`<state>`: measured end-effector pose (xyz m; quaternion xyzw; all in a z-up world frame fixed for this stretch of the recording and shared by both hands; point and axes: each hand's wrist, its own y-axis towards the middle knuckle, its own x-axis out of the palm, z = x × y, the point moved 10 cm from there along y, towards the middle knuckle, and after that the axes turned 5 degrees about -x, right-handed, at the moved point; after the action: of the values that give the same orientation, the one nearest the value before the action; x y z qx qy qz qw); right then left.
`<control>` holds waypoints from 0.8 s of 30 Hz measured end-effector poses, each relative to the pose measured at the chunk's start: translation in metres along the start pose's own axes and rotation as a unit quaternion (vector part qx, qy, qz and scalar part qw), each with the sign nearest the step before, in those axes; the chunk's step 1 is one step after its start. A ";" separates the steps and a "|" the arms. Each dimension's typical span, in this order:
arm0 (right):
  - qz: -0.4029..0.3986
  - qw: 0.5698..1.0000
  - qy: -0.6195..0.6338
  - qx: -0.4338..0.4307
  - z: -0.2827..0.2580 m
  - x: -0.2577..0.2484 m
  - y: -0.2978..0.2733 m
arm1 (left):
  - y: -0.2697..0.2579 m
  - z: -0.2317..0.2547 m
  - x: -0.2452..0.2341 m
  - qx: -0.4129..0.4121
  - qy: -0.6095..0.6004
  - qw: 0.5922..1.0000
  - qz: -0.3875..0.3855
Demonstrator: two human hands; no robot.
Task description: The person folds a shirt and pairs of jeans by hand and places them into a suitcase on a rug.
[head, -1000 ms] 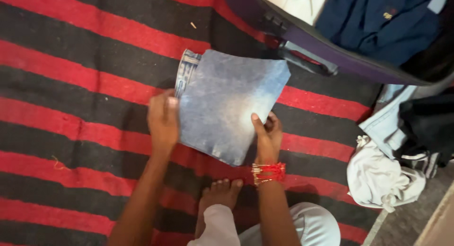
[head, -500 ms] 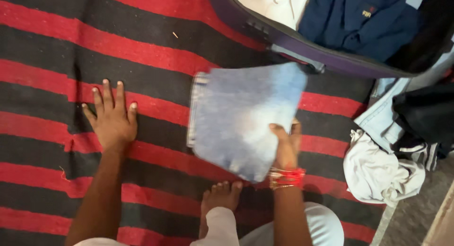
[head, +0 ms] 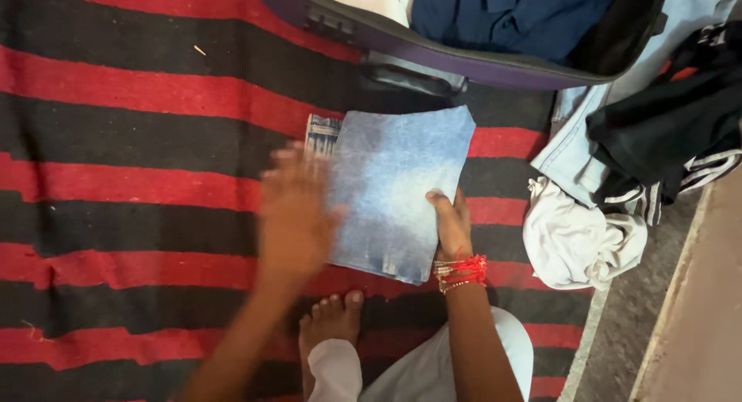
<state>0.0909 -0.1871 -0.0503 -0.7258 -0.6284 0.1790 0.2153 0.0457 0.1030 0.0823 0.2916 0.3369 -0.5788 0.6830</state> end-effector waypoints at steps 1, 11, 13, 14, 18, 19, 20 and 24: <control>0.002 1.000 0.000 0.003 -0.001 -0.001 0.000 | 0.005 0.027 0.020 0.036 0.021 0.998 -0.040; 0.069 0.848 -0.376 -0.366 -0.160 0.045 -0.081 | 0.032 0.044 0.050 0.036 0.101 0.994 -0.011; 0.041 0.824 -0.335 -0.456 -0.201 0.053 -0.118 | 0.027 0.044 0.053 0.032 0.115 0.993 -0.012; 0.042 0.824 -0.336 -0.455 -0.209 0.055 -0.127 | 0.026 0.044 0.053 0.033 0.114 0.993 -0.014; 0.094 0.725 -0.425 -0.534 -0.186 0.097 -0.109 | 0.027 0.043 0.051 0.033 0.091 0.995 -0.006; 0.047 0.640 -0.611 -0.463 -0.152 0.129 -0.070 | 0.025 0.043 0.050 0.036 0.081 0.996 -0.005; -0.007 0.521 -0.767 -0.375 -0.116 0.139 -0.045 | 0.023 0.046 0.050 0.036 0.081 0.996 -0.006; -0.054 0.686 -0.633 -0.354 -0.100 0.121 -0.022 | 0.039 0.043 0.046 0.017 0.062 0.998 -0.018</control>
<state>0.1435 -0.0737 0.0471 -0.4271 -0.6699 0.3484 -0.4975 0.0945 0.0486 0.0718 0.3327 0.3738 -0.5772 0.6453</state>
